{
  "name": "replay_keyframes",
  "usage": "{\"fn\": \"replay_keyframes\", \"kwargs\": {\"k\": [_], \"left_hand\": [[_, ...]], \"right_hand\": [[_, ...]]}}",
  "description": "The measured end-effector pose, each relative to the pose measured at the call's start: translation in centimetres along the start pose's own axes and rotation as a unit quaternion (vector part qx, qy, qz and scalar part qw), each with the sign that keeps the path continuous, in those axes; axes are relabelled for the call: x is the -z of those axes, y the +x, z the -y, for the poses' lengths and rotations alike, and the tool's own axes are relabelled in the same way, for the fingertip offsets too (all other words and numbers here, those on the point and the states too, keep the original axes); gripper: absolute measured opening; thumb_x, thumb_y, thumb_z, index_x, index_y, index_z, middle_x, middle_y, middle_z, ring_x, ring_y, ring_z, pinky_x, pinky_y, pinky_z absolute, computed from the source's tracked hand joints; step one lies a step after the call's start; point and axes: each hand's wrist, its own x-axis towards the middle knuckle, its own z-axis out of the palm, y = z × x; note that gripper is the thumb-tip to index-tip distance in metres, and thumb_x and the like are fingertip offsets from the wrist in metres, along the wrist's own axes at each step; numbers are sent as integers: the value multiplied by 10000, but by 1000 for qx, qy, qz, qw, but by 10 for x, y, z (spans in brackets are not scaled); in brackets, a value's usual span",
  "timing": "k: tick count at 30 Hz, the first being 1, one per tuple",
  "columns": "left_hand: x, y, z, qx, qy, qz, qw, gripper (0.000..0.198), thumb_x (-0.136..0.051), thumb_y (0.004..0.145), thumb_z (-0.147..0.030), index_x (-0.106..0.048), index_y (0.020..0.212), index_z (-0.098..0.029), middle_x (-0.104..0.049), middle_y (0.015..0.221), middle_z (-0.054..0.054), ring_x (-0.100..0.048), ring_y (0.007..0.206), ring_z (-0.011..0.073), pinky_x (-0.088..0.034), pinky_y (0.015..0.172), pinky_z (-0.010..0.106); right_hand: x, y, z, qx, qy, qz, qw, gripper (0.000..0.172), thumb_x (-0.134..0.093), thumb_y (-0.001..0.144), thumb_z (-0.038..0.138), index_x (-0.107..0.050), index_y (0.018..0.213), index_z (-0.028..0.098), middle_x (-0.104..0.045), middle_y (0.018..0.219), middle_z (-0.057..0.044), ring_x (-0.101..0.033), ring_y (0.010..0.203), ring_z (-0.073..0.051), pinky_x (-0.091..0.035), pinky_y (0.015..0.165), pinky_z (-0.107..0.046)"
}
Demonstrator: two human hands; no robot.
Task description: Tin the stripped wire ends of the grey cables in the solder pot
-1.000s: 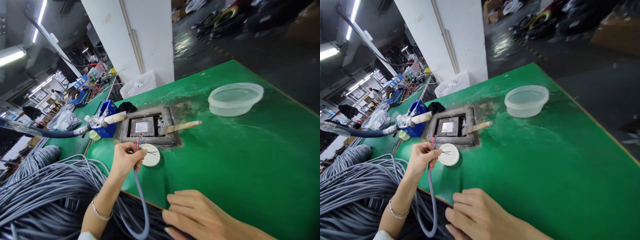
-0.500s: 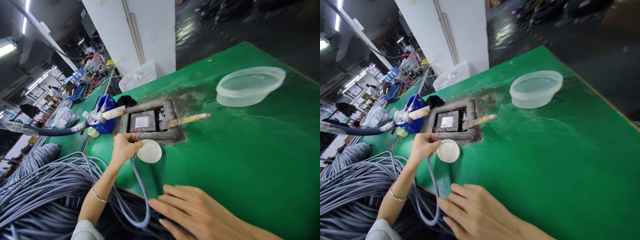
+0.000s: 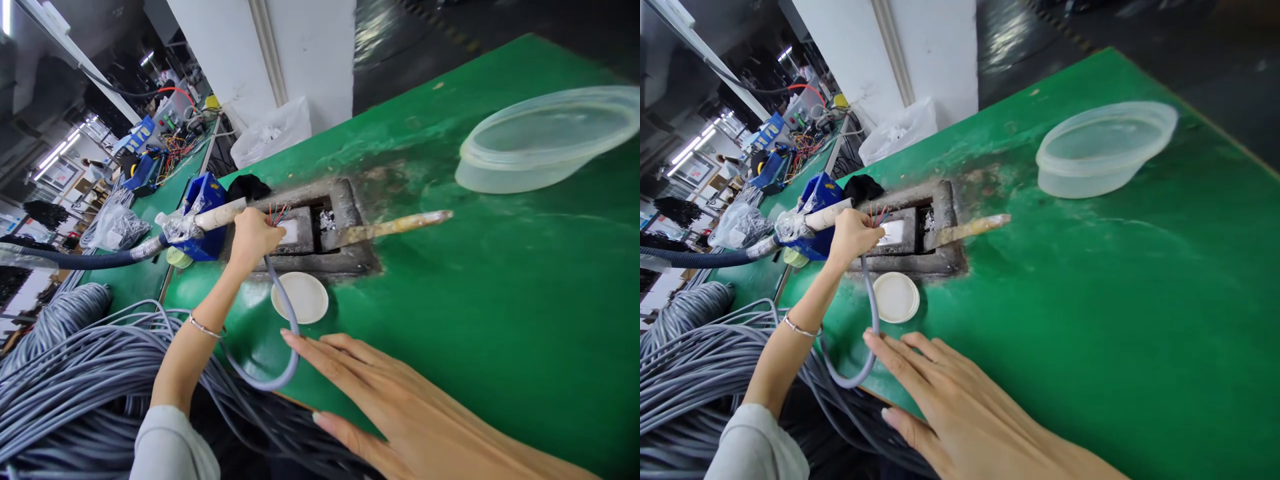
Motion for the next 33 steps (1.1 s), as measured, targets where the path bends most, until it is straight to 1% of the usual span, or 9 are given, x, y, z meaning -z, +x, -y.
{"fn": "replay_keyframes", "kwargs": {"k": [2,8,11,16,19,24,27,30,33], "left_hand": [[-4,4,1,2,7,9,1000,259,-582,606,-114,-455,386,-162,-423,387,-5,-467,469,132,-385,531,261],[-12,9,-2,4,22,23,999,250,-568,618,-85,-466,403,-163,-462,420,15,-508,500,147,-421,569,271],[-13,10,-2,9,28,28,999,258,-572,625,-87,-464,404,-165,-466,419,17,-511,500,150,-428,572,275],[-14,11,-1,7,15,26,1000,253,-577,616,-89,-467,402,-164,-450,390,7,-497,477,144,-424,562,269],[-13,11,-1,3,14,23,1000,248,-576,612,-94,-468,401,-165,-452,391,7,-495,479,144,-415,554,267],[-14,10,1,-9,11,15,1000,260,-578,600,-91,-455,383,-168,-439,372,4,-495,471,144,-384,519,254],[-14,11,2,-3,-4,21,1000,248,-567,597,-77,-469,386,-165,-440,362,1,-494,446,141,-382,503,250],[-11,8,1,2,-30,14,999,257,-572,609,-77,-474,387,-163,-443,356,-7,-482,416,125,-370,476,234],[-2,-6,-4,7,-123,0,992,261,-598,653,-126,-483,421,-163,-467,364,-21,-446,366,96,-352,441,215]], "right_hand": [[-1,0,-1,-5,7,0,1000,507,-307,987,280,-305,1472,131,-615,1265,-67,-603,1092,-200,-564,858,-319],[-3,3,-4,4,3,-18,1000,465,-256,1003,283,-427,1384,79,-657,1175,-114,-620,1052,-210,-571,845,-324],[-2,4,-3,0,-1,-19,1000,460,-249,1003,273,-434,1374,74,-662,1163,-117,-624,1044,-208,-573,839,-321],[4,6,-3,4,11,-8,1000,450,-320,983,259,-440,1376,77,-659,1166,-123,-619,1061,-208,-565,855,-313],[6,7,-2,4,9,-12,1000,450,-298,993,270,-440,1373,75,-660,1162,-128,-622,1060,-208,-567,853,-316],[2,8,-3,2,10,-7,1000,447,-282,1001,267,-412,1390,87,-661,1160,-124,-620,1070,-203,-560,871,-320],[0,9,-3,-1,24,-4,1000,473,-364,969,256,-393,1409,87,-653,1180,-128,-613,1084,-216,-560,875,-336],[3,10,-2,5,21,-14,1000,458,-349,970,247,-418,1392,84,-655,1179,-123,-614,1074,-214,-565,860,-337],[10,9,3,33,39,-25,998,398,-355,971,220,-496,1334,133,-669,1161,-77,-620,1052,-194,-557,857,-323]]}}
